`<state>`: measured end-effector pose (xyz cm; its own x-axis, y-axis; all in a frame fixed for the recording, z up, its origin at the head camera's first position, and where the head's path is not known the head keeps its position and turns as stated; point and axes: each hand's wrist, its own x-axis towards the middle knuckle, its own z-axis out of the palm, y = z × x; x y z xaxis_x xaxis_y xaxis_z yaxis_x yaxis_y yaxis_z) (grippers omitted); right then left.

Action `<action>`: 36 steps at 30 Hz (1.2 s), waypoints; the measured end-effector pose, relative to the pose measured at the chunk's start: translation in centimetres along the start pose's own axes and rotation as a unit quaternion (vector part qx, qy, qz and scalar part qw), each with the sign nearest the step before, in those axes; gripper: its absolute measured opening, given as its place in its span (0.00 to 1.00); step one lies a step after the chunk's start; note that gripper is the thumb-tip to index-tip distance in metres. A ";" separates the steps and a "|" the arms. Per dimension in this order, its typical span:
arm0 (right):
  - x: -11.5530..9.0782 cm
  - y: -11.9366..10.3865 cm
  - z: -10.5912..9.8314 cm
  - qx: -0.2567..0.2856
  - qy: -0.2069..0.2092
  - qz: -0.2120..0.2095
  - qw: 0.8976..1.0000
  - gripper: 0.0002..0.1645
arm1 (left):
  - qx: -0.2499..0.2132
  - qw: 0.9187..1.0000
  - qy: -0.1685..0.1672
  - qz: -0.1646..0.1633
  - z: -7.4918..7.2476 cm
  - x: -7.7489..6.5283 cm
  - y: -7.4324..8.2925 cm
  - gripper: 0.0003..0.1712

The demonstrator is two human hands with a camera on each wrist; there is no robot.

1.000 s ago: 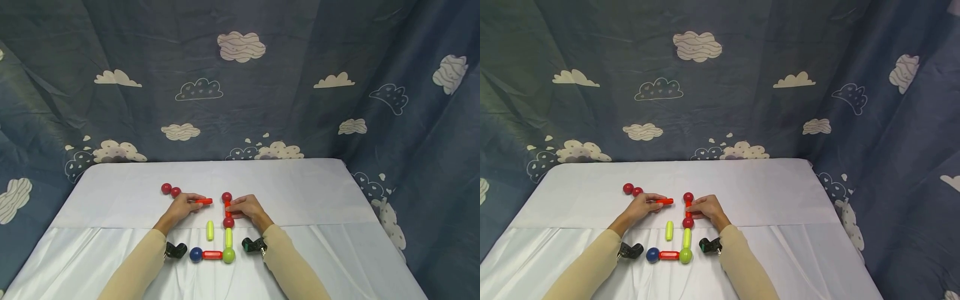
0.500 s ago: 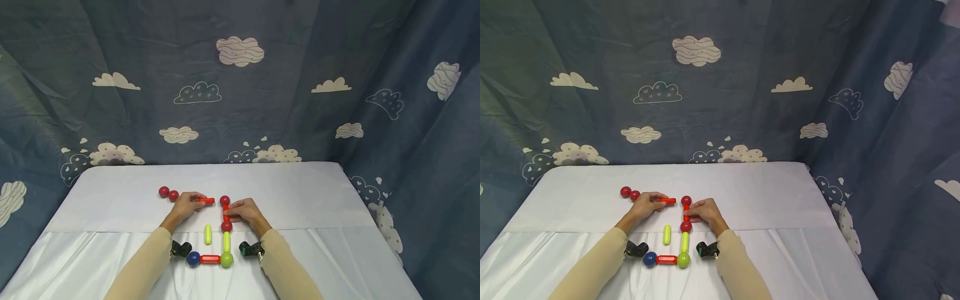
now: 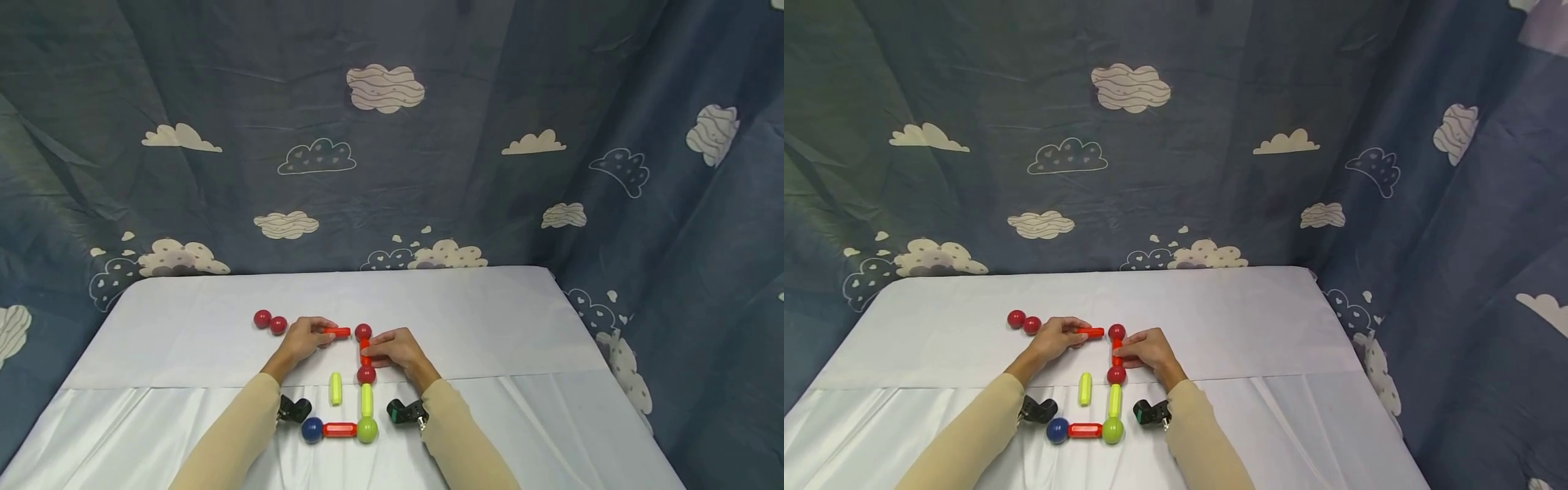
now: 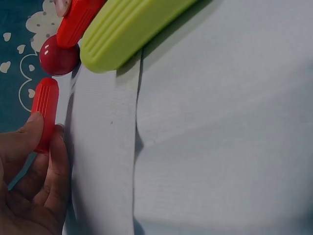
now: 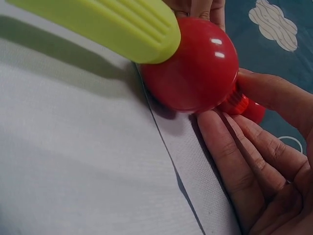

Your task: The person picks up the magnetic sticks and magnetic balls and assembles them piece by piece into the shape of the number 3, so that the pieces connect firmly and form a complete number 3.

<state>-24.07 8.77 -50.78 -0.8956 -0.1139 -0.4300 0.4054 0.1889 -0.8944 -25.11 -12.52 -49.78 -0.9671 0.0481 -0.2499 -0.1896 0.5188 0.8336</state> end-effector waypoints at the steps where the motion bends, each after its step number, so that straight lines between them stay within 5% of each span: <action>1: 0.0 0.0 0.1 -0.001 0.001 0.001 1.000 0.15 | 0.002 1.000 0.000 0.004 0.0 0.0 -0.1 0.13; 17: -0.1 0.3 1.1 0.023 -0.011 -0.013 1.000 0.15 | 0.014 1.000 -0.010 0.017 -0.1 -0.5 -0.4 0.12; 28: -0.1 0.0 0.5 0.004 0.001 -0.003 1.000 0.15 | 0.001 0.999 -0.011 0.032 -1.7 -1.4 -0.1 0.14; 36: -0.1 0.1 0.0 0.027 -0.009 -0.011 1.000 0.16 | 0.082 0.994 -0.007 0.070 -3.8 -2.1 0.3 0.12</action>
<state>-23.97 8.75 -50.83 -0.9010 -0.1358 -0.4120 0.3956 0.1326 -0.9088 -23.79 -15.65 -47.13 -0.9795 0.1406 -0.1441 -0.0217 0.6379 0.7698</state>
